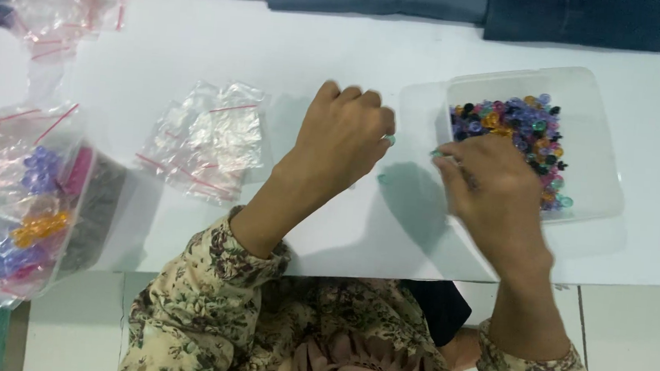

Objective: Sorting small plastic buttons and placing them into plastic bags

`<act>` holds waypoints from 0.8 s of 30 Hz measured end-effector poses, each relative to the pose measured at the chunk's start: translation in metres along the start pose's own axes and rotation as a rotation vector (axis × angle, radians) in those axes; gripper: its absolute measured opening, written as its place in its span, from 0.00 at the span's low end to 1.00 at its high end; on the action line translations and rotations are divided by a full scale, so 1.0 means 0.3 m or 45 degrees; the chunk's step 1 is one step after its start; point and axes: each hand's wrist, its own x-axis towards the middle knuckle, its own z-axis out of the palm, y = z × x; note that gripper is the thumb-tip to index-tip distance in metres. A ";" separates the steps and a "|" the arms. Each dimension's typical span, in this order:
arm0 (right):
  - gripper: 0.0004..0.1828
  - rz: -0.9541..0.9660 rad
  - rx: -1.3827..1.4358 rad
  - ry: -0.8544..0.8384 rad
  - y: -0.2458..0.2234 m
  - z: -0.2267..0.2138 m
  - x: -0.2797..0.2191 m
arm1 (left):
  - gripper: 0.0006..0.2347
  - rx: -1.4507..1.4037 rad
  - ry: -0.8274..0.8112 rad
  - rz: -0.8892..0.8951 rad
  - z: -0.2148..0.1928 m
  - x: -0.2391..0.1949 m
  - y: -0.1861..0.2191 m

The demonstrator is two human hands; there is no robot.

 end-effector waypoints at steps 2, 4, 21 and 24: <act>0.07 -0.092 -0.168 -0.031 -0.030 0.087 -0.020 | 0.02 -0.084 -0.081 -0.070 0.018 -0.061 -0.020; 0.08 -0.183 -0.342 -0.056 -0.052 0.172 -0.038 | 0.06 -0.172 -0.156 -0.134 0.036 -0.110 -0.037; 0.06 0.011 -0.250 -0.011 0.021 -0.023 -0.037 | 0.06 -0.258 0.077 0.055 0.001 0.032 0.066; 0.08 0.312 -0.422 -0.355 0.110 -0.097 -0.052 | 0.05 -0.313 0.164 0.178 0.033 0.122 0.177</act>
